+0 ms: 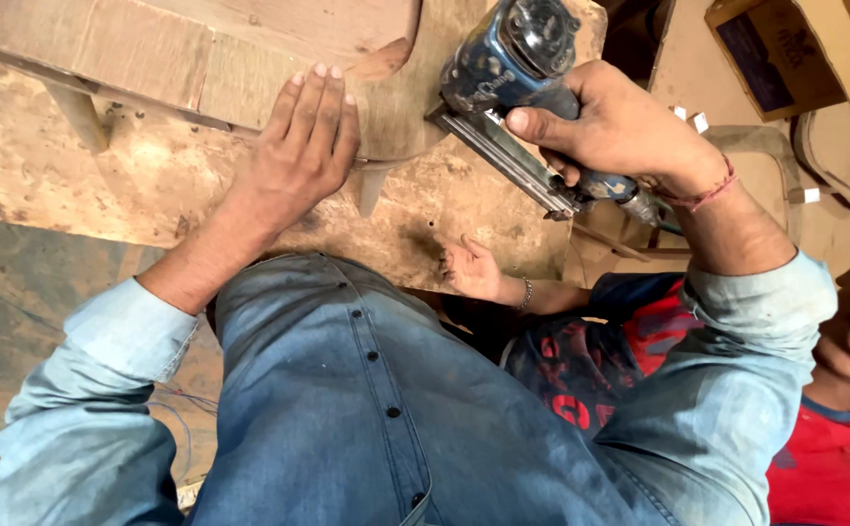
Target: The person positions small wooden corner blocks inside a curved plywood chair seat frame and uses a pneumatic nail gun to fasten the blocks to the frame, repositioning the frame and reloading the nail gun between fastening several blocks.
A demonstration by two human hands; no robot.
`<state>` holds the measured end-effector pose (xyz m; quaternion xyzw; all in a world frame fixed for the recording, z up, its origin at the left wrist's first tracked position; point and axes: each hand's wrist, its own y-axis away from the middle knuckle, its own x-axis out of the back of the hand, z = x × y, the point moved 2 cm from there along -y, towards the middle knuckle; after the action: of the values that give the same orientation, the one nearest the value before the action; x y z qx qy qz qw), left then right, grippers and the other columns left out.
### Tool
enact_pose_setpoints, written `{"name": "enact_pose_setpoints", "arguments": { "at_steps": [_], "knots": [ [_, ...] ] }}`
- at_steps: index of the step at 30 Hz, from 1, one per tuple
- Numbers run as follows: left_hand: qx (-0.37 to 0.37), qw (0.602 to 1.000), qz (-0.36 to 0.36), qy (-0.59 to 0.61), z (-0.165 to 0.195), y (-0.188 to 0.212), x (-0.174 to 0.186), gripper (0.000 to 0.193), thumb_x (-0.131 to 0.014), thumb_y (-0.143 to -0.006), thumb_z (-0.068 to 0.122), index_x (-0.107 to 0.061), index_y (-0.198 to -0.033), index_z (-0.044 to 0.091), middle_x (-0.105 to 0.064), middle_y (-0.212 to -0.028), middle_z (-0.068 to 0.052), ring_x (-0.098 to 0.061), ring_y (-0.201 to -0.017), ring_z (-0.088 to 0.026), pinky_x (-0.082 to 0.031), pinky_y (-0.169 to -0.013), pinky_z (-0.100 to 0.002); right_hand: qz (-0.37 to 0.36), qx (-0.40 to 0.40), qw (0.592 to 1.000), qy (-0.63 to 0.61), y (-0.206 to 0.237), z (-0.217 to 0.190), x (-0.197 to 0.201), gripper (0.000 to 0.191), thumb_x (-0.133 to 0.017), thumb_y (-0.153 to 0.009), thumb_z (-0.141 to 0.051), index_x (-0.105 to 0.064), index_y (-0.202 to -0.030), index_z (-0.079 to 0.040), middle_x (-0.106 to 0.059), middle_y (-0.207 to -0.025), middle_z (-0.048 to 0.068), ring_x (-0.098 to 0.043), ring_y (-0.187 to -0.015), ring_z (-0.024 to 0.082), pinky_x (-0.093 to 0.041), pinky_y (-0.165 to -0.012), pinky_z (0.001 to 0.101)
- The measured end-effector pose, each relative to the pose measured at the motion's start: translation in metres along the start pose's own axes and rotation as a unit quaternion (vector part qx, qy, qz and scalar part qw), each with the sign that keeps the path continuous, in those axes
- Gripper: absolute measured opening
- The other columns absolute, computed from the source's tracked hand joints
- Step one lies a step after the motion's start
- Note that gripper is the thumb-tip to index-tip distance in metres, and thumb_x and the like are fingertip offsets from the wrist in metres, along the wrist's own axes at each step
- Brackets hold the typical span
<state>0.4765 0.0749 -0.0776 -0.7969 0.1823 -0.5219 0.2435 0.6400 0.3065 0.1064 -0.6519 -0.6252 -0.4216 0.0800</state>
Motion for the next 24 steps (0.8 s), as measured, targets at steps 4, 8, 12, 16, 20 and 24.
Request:
{"name": "enact_pose_setpoints", "arguments": {
  "at_steps": [4,8,12,16,20,24],
  "knots": [
    [0.007,1.0,-0.002,-0.002,0.002,-0.002,-0.001,0.032,-0.06,-0.103,0.012,-0.062,-0.129,-0.007,-0.062,-0.138,-0.03,-0.059,-0.135,-0.04,-0.047,-0.115,-0.05,0.016,0.002,0.999,0.038,0.003,-0.005,0.004,0.048,-0.066,-0.103,-0.038,-0.062,-0.071,-0.002,-0.058,-0.057,0.0,-0.054,-0.049,0.007,-0.044,-0.046,0.0266],
    [0.028,1.0,-0.009,-0.007,0.006,-0.003,0.005,0.035,-0.058,-0.103,0.013,-0.062,-0.132,-0.007,-0.061,-0.14,-0.029,-0.059,-0.135,-0.039,-0.047,-0.116,-0.049,-0.02,0.012,1.0,-0.012,-0.003,-0.01,0.002,0.042,-0.065,-0.101,-0.037,-0.063,-0.077,-0.004,-0.058,-0.059,-0.002,-0.055,-0.05,0.005,-0.045,-0.046,0.0253],
    [0.036,0.999,-0.017,-0.006,0.007,-0.004,0.009,0.039,-0.056,-0.103,0.015,-0.062,-0.134,-0.008,-0.061,-0.141,-0.029,-0.059,-0.135,-0.038,-0.046,-0.117,-0.048,-0.015,-0.023,0.999,0.039,-0.003,-0.01,0.005,0.04,-0.068,-0.099,-0.036,-0.066,-0.077,-0.003,-0.059,-0.058,-0.001,-0.055,-0.049,0.006,-0.045,-0.045,0.0264],
    [0.036,0.999,-0.023,-0.004,0.009,-0.004,0.007,0.037,-0.056,-0.104,0.014,-0.062,-0.134,-0.007,-0.061,-0.141,-0.029,-0.058,-0.135,-0.038,-0.046,-0.116,-0.048,-0.009,-0.001,0.999,0.033,0.003,-0.008,0.01,0.039,-0.067,-0.1,-0.036,-0.065,-0.079,-0.002,-0.059,-0.058,0.0,-0.054,-0.051,0.006,-0.044,-0.046,0.0262],
    [0.047,0.999,-0.026,-0.005,0.013,-0.003,0.004,0.035,-0.057,-0.107,0.013,-0.061,-0.136,-0.006,-0.061,-0.142,-0.028,-0.057,-0.137,-0.038,-0.045,-0.118,-0.048,0.003,-0.053,0.999,0.01,0.003,-0.001,0.005,0.036,-0.067,-0.098,-0.036,-0.067,-0.08,-0.005,-0.059,-0.057,-0.001,-0.054,-0.05,0.006,-0.044,-0.045,0.0265],
    [0.057,0.998,-0.027,0.002,0.015,0.001,0.007,0.034,-0.056,-0.108,0.013,-0.06,-0.136,-0.006,-0.061,-0.142,-0.028,-0.057,-0.138,-0.038,-0.045,-0.119,-0.048,-0.003,-0.051,0.999,-0.01,0.005,0.001,0.004,0.041,-0.067,-0.099,-0.037,-0.064,-0.076,-0.004,-0.058,-0.059,-0.001,-0.054,-0.051,0.006,-0.043,-0.045,0.0261]
  ]
}}
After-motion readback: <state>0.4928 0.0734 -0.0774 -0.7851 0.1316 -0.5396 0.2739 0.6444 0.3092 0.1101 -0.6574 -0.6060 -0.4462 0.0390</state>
